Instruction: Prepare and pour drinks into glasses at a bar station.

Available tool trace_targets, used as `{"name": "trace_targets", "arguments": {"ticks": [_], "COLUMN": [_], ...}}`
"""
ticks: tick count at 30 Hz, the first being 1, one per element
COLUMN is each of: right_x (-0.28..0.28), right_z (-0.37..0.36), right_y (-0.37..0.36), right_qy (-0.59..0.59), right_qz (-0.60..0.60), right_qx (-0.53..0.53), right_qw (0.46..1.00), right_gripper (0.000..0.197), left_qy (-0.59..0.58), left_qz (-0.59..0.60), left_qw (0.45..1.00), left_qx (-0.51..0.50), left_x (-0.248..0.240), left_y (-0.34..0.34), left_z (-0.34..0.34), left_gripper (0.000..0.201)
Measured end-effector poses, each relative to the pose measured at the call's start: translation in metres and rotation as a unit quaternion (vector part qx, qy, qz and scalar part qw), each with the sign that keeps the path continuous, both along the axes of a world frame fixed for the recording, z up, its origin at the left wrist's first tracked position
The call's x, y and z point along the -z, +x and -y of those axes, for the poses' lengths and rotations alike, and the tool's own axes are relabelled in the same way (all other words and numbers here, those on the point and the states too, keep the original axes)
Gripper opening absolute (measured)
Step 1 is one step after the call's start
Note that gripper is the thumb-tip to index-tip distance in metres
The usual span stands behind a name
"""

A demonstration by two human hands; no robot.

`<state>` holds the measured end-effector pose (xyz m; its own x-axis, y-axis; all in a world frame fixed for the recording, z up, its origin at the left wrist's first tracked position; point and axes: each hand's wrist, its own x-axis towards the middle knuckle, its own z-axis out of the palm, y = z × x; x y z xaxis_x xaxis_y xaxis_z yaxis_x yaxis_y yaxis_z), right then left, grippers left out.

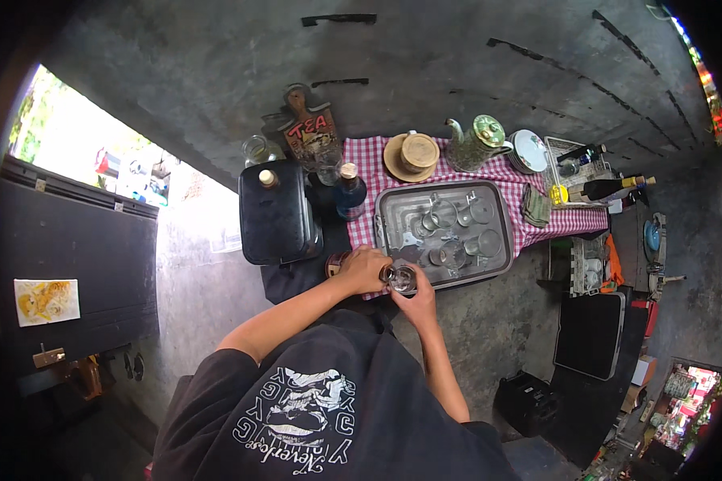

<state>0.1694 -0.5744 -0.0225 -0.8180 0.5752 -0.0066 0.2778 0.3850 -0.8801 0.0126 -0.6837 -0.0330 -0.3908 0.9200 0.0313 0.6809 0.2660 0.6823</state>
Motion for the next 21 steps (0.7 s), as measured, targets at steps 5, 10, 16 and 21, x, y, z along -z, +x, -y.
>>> {"name": "trace_targets", "arguments": {"ticks": [5,10,16,21], "right_x": [-0.011,-0.014,-0.029,-0.037], "right_z": [0.018,0.034,0.053,0.063], "right_y": [-0.011,-0.018,-0.032,-0.037], "right_qy": [0.005,-0.006,0.029,0.047], "right_qz": [-0.021,-0.009,-0.009,-0.024], "right_qx": [0.016,0.025,0.015,0.012], "right_qw": [1.0,1.0,0.999,0.999], "right_gripper": [0.058,0.06,0.059,0.058], "left_qy": [0.039,0.101,0.147,0.176], "left_qz": [0.027,0.032,0.052,0.065], "left_qw": [0.999,0.994,0.988,0.982], "left_qx": [0.012,0.001,-0.018,-0.014], "left_x": [0.002,0.002,0.013,0.017], "left_y": [-0.012,-0.017,-0.025,-0.029], "left_z": [0.015,0.031,0.053,0.066], "left_gripper": [0.024,0.023,0.024,0.023]}}
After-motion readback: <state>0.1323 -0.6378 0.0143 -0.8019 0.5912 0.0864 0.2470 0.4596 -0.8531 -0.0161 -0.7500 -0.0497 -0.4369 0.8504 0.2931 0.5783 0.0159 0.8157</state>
